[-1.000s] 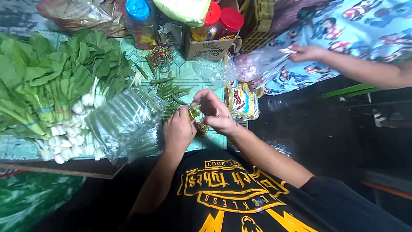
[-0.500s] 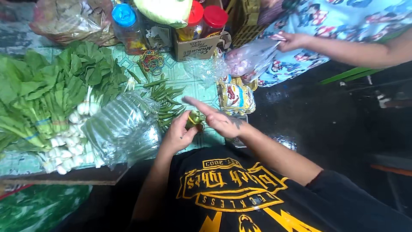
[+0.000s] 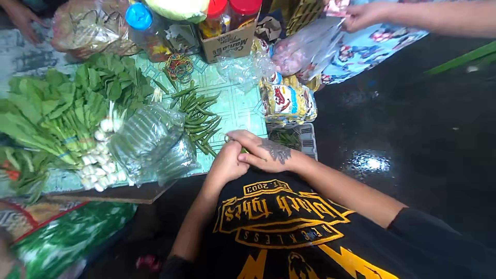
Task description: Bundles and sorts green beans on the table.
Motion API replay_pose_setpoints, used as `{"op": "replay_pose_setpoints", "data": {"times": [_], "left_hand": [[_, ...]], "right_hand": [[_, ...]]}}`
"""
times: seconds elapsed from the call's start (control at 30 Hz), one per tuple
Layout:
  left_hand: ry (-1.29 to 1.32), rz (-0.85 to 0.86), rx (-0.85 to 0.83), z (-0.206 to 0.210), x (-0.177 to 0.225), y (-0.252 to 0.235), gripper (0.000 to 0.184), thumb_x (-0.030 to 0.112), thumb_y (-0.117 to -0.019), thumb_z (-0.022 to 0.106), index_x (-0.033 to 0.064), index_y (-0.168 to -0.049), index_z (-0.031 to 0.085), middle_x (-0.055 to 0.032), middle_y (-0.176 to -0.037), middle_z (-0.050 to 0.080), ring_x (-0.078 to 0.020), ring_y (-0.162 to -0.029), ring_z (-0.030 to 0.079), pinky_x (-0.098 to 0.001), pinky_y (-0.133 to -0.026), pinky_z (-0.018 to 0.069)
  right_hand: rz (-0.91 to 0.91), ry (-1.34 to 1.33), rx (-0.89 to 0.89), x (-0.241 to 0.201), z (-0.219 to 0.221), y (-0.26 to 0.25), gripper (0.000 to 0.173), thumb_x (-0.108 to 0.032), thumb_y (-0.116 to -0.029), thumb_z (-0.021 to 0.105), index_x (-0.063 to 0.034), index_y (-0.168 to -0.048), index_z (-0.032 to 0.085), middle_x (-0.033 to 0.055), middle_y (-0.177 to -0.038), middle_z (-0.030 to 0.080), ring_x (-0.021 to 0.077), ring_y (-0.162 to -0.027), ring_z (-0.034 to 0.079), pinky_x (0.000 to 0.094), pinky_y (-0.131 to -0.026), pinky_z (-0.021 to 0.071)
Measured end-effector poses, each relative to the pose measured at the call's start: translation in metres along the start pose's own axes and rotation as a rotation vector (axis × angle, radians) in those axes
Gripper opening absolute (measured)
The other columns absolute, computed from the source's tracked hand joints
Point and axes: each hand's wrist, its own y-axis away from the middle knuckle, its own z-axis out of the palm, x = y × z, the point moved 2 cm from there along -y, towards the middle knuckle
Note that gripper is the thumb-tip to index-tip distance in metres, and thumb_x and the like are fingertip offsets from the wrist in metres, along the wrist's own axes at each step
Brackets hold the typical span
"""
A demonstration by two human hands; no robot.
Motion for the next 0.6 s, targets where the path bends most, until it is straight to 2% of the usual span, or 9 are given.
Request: {"op": "replay_pose_setpoints", "data": {"times": [0.07, 0.1, 0.13, 0.17, 0.23, 0.3, 0.43, 0.5, 0.6], "left_hand": [[0.097, -0.13, -0.047, 0.02, -0.001, -0.004, 0.056, 0.032, -0.08, 0.085, 0.001, -0.122, 0.064, -0.0122, -0.112, 0.07, -0.0195, -0.1, 0.069, -0.0408, -0.092, 0.058], [0.172, -0.177, -0.05, 0.029, -0.003, -0.004, 0.065, 0.034, -0.0772, 0.088, 0.0019, -0.126, 0.061, -0.012, -0.117, 0.068, -0.0177, -0.096, 0.069, -0.0373, -0.089, 0.0592], [0.235, -0.206, -0.039, 0.036, -0.005, -0.005, 0.069, 0.034, -0.0764, 0.09, 0.0019, -0.129, 0.058, -0.0128, -0.121, 0.065, -0.0171, -0.094, 0.07, -0.0353, -0.086, 0.0612], [0.263, -0.225, -0.013, 0.041, -0.009, -0.006, 0.071, 0.034, -0.0776, 0.089, 0.0014, -0.131, 0.056, -0.0143, -0.126, 0.063, -0.0185, -0.096, 0.071, -0.0358, -0.086, 0.0627], [0.175, -0.26, 0.055, 0.042, -0.023, -0.01, 0.066, 0.036, -0.083, 0.085, 0.0043, -0.133, 0.057, -0.0143, -0.129, 0.061, -0.0211, -0.102, 0.069, -0.0396, -0.088, 0.0608], [-0.006, -0.31, 0.126, 0.039, -0.045, -0.016, 0.056, 0.04, -0.0883, 0.079, 0.0075, -0.131, 0.061, -0.014, -0.127, 0.062, -0.0243, -0.107, 0.067, -0.0457, -0.09, 0.0591], [-0.28, -0.419, 0.25, 0.026, -0.074, -0.028, 0.04, 0.038, -0.0961, 0.07, 0.0072, -0.122, 0.066, -0.017, -0.121, 0.064, -0.0313, -0.106, 0.066, -0.0537, -0.091, 0.0566], [-0.391, -0.458, 0.327, 0.022, -0.076, -0.03, 0.036, 0.033, -0.0982, 0.067, 0.0067, -0.123, 0.066, -0.0195, -0.125, 0.063, -0.0356, -0.11, 0.065, -0.0576, -0.092, 0.0552], [-0.577, -0.545, 0.453, 0.014, -0.078, -0.039, 0.041, 0.029, -0.0971, 0.064, 0.0092, -0.133, 0.063, -0.0237, -0.132, 0.058, -0.0422, -0.121, 0.058, -0.0592, -0.097, 0.0517]], "right_hand": [[0.158, -0.18, 0.006, 0.033, 0.003, 0.026, 0.046, -0.038, -0.1056, 0.051, -0.0161, -0.146, 0.054, 0.0076, -0.128, 0.064, 0.0159, -0.11, 0.066, 0.0414, -0.094, 0.0574], [0.248, -0.318, 0.043, 0.051, 0.004, 0.04, 0.036, -0.035, -0.1053, 0.054, -0.0138, -0.134, 0.061, 0.0073, -0.109, 0.069, 0.0143, -0.084, 0.069, 0.0373, -0.074, 0.061], [0.322, -0.498, 0.085, 0.069, 0.006, 0.056, 0.03, -0.031, -0.1046, 0.057, -0.0113, -0.126, 0.064, 0.0068, -0.093, 0.07, 0.0129, -0.063, 0.064, 0.0325, -0.058, 0.0575], [0.388, -0.689, 0.132, 0.09, 0.008, 0.072, 0.027, -0.027, -0.1041, 0.058, -0.0099, -0.123, 0.065, 0.0049, -0.084, 0.068, 0.0102, -0.054, 0.057, 0.0278, -0.05, 0.0521], [0.528, -0.966, 0.276, 0.138, 0.01, 0.109, 0.026, -0.028, -0.1056, 0.052, -0.0113, -0.122, 0.064, 0.0012, -0.082, 0.066, 0.0061, -0.053, 0.052, 0.0241, -0.05, 0.0483], [0.726, -1.075, 0.425, 0.192, 0.013, 0.154, 0.029, -0.035, -0.1078, 0.048, -0.0155, -0.126, 0.061, 0.0004, -0.09, 0.066, 0.0081, -0.062, 0.055, 0.0264, -0.057, 0.0507], [1.222, -0.888, 0.641, 0.283, 0.021, 0.224, 0.04, -0.04, -0.1058, 0.057, -0.0124, -0.135, 0.054, 0.0078, -0.1, 0.059, 0.0143, -0.067, 0.058, 0.0338, -0.063, 0.0557], [1.344, -0.837, 0.686, 0.312, 0.033, 0.24, 0.046, -0.043, -0.1067, 0.054, -0.0095, -0.139, 0.049, 0.0121, -0.106, 0.057, 0.0174, -0.072, 0.06, 0.0357, -0.065, 0.0561], [1.415, -0.817, 0.719, 0.326, 0.039, 0.234, 0.068, -0.056, -0.1052, 0.048, -0.0085, -0.153, 0.036, 0.0208, -0.128, 0.062, 0.027, -0.094, 0.07, 0.0409, -0.079, 0.0595]]}}
